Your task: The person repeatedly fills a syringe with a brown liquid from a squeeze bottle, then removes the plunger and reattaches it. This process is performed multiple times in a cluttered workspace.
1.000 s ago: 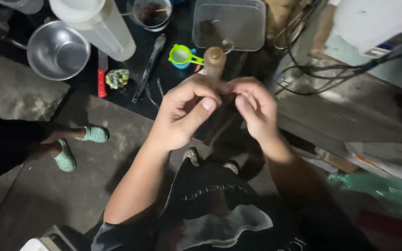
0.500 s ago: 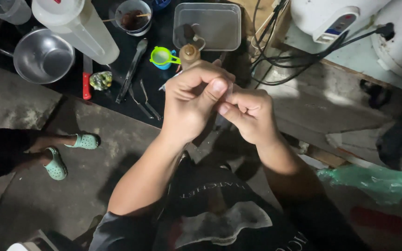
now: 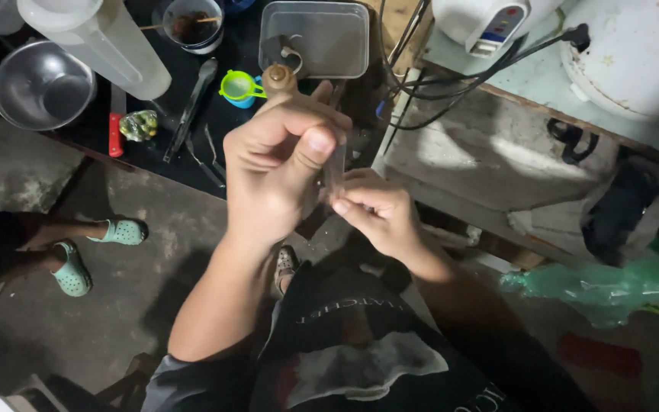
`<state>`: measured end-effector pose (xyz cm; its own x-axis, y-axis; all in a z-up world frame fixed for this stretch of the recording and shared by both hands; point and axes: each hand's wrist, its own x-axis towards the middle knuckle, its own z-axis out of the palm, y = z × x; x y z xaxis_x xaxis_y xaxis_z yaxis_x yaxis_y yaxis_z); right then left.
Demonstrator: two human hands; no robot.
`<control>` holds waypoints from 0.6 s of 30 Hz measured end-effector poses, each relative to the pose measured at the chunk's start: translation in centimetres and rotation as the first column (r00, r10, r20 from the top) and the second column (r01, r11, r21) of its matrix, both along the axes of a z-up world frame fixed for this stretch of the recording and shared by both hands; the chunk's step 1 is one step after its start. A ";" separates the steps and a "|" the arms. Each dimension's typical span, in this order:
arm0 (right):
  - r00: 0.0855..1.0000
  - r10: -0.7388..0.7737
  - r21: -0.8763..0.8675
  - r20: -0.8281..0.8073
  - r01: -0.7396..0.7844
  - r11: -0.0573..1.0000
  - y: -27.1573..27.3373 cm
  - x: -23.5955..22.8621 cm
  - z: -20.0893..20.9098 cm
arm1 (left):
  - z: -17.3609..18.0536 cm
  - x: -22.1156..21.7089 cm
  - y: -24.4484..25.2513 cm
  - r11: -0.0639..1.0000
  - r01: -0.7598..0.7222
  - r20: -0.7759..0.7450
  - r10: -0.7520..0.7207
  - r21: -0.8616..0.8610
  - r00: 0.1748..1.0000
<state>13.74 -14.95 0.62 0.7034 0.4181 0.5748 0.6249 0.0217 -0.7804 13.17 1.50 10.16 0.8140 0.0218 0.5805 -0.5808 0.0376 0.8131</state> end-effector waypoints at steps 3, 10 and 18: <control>0.999 -0.013 -0.042 -0.044 0.011 0.999 -1.8 -0.1 0.3 | 0.8 -0.6 -0.1 0.991 0.133 -0.005 -0.133 0.021 0.991; 0.993 -0.025 -0.038 0.112 0.029 0.999 -2.5 1.6 6.2 | -1.2 -0.1 -2.0 0.978 0.192 -0.003 -0.192 0.084 0.981; 0.958 0.176 0.057 -0.227 -0.168 0.984 -1.1 2.4 2.6 | -2.4 1.7 -1.2 0.978 0.051 -0.140 -0.081 -0.201 0.987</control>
